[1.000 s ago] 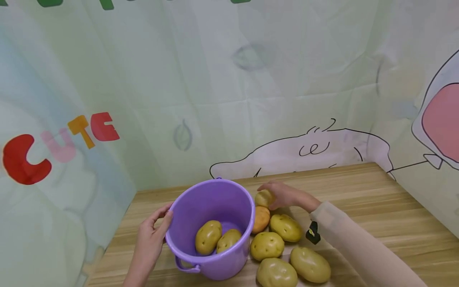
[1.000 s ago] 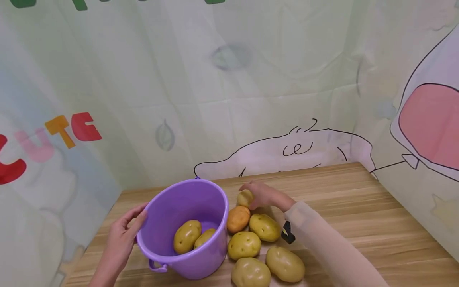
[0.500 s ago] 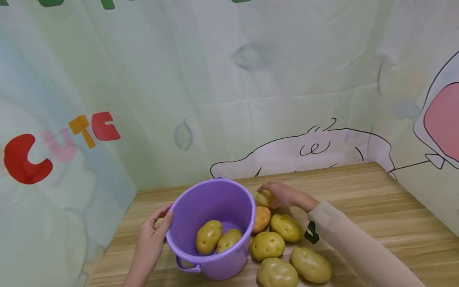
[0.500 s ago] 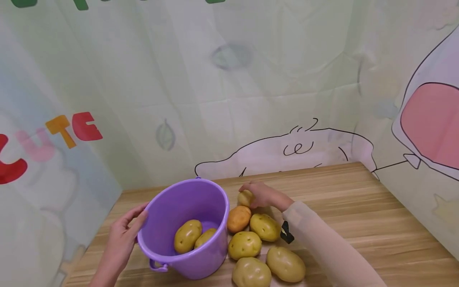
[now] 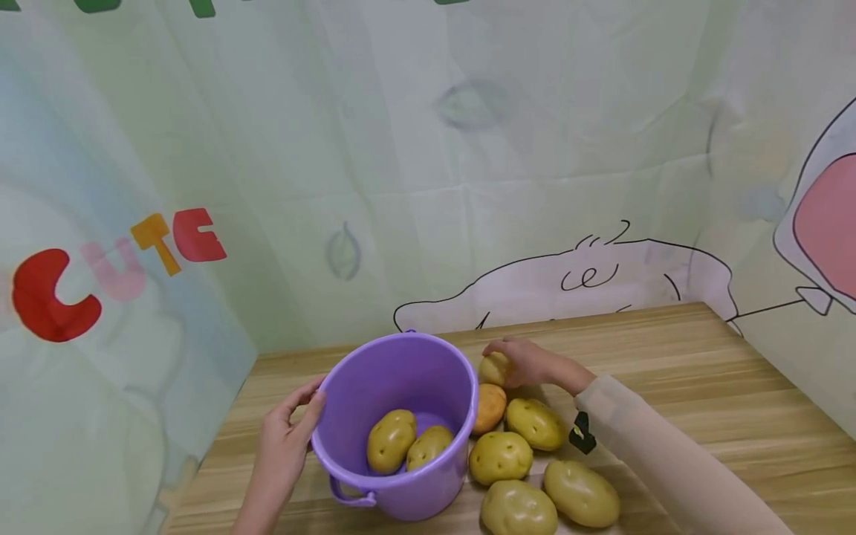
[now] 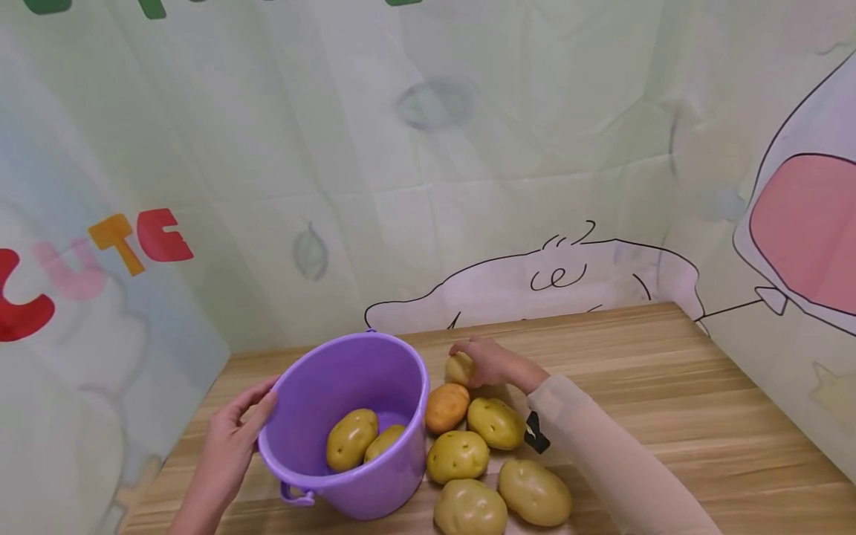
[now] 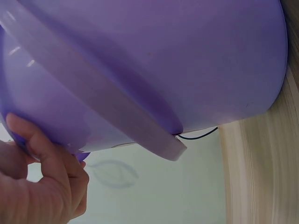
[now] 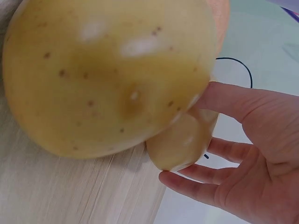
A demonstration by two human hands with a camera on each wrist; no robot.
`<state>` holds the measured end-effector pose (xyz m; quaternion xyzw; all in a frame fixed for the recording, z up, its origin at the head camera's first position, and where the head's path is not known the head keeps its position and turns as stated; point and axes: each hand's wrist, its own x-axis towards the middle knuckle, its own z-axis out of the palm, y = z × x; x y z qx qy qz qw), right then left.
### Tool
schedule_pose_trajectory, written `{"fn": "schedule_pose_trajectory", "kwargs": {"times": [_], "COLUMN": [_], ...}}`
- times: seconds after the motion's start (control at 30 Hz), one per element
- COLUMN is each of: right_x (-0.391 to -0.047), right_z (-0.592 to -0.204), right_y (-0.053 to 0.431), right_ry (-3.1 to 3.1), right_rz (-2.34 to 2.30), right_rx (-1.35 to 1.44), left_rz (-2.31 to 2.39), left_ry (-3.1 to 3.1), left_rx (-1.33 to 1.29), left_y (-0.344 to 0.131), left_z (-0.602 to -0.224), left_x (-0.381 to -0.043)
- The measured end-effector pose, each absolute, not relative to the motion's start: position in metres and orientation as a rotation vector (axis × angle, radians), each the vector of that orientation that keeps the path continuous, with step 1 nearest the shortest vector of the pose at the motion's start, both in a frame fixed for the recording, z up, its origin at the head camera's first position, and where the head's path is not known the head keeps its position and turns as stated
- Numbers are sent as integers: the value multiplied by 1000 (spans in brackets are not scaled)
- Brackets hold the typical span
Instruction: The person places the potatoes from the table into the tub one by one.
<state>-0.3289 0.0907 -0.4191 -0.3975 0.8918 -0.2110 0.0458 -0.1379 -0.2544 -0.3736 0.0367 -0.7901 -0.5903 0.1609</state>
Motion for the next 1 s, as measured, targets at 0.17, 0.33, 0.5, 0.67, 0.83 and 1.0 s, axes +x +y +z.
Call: {"fn": "schedule_pose_trajectory", "kwargs": {"times": [0.17, 0.33, 0.5, 0.67, 0.83, 1.0], "right_x": [-329, -329, -330, -333, -333, -329], "right_z": [-418, -417, -419, -417, -408, -397], "right_y": [92, 95, 99, 104, 108, 113], "right_ry": [2732, 2726, 2731, 2739, 2733, 2749], "right_rz": [-628, -632, -638, -648, -671, -713], "right_rx": [-1177, -1181, -1185, -1168, -1112, -1135], "left_rz": [-1693, -1698, -1691, -1692, -1699, -1700], "left_ry": [-2263, -2257, -2254, -2254, -2266, -2288], "left_rx": [116, 121, 112, 119, 131, 162], "left_y": [-255, -254, -254, -253, -253, -252], "left_z": [-373, -372, -372, -373, -372, -370], "left_x": [-139, -138, -136, -136, -135, -134]}}
